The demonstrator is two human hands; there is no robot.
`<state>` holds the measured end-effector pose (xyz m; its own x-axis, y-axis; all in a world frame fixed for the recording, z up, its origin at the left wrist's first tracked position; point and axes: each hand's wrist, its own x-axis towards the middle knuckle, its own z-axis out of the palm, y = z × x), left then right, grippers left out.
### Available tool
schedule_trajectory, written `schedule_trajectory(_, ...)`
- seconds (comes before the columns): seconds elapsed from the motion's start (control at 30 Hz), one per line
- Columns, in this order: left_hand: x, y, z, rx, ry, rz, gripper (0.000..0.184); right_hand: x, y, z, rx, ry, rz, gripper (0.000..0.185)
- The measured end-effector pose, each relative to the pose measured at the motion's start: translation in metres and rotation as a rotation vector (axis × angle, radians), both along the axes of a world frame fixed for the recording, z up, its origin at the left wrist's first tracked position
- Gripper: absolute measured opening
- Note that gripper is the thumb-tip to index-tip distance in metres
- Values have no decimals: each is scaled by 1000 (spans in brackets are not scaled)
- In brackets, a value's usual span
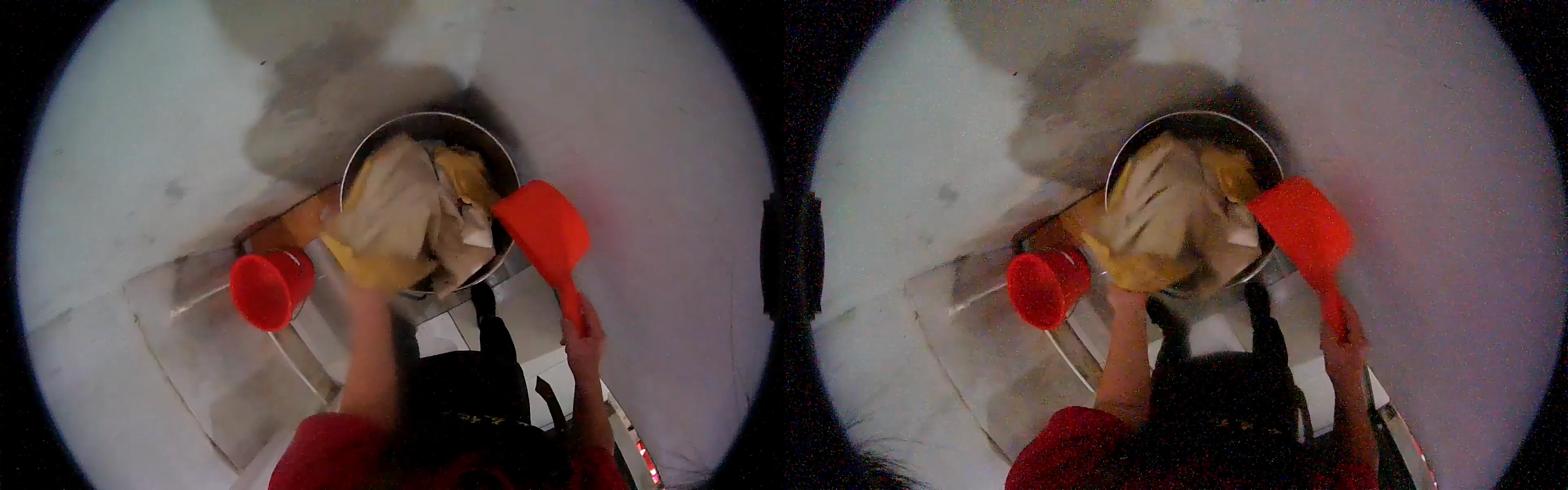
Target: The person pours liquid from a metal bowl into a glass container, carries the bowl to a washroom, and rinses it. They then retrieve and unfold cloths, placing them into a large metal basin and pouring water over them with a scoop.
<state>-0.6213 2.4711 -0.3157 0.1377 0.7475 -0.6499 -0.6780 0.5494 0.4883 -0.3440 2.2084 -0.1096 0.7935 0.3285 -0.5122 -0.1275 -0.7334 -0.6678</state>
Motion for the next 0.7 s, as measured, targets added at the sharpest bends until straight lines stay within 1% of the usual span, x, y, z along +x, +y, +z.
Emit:
schedule_trajectory(0.03,-17,-25,-25,-94,71,-19,42,3,-5,-12,7,-110,105,48)
schedule_trajectory(0.07,-19,-38,-30,-57,122,-93,42,8,-4,-14,13,-160,159,48)
schedule_trajectory(0.1,-9,-45,-13,-18,174,-164,43,12,0,-12,20,-213,212,48)
schedule_trajectory(0.13,-3,-54,3,48,708,-295,47,15,6,-10,-52,-106,196,47)
schedule_trajectory(0.17,6,-52,18,90,971,-362,50,14,13,-6,-126,1,181,46)
schedule_trajectory(0.2,15,-50,33,101,1245,-424,53,8,19,-6,-131,6,190,46)
schedule_trajectory(0.23,23,-42,30,439,1324,-619,59,2,17,-11,-90,-1,199,46)
schedule_trajectory(0.27,32,-32,36,613,1347,-707,62,-14,14,-10,-37,-36,212,46)
schedule_trajectory(0.3,41,-22,41,792,1358,-779,65,-16,24,-9,-41,-39,223,46)
schedule_trajectory(0.33,52,-18,32,889,1382,-804,68,-16,24,-9,-17,-147,294,46)
schedule_trajectory(0.37,60,-14,15,902,1415,-803,71,-18,26,-7,2,-261,365,47)
schedule_trajectory(0.4,72,-12,-15,849,1482,-771,73,-12,25,-9,12,-263,368,47)
schedule_trajectory(0.43,87,-11,-65,629,1578,-723,76,-13,29,-5,-31,-236,329,46)
schedule_trajectory(0.47,97,-15,-132,403,1688,-666,78,-15,34,-5,-78,-207,293,46)
schedule_trajectory(0.5,97,-9,-110,248,1246,-733,80,-19,39,-4,-95,-218,301,46)
schedule_trajectory(0.53,99,-4,-84,14,874,-753,82,-22,40,-3,-112,-167,276,46)
schedule_trajectory(0.57,96,1,-94,-109,434,-740,85,-21,39,-8,-119,-124,245,46)
schedule_trajectory(0.6,94,6,-105,-302,53,-735,87,-19,36,-17,-121,-133,245,46)
schedule_trajectory(0.63,95,4,-109,-351,51,-698,85,-15,29,-18,-112,-122,228,46)
schedule_trajectory(0.7,103,2,-114,-295,239,-628,81,-3,22,-20,-101,-101,208,46)
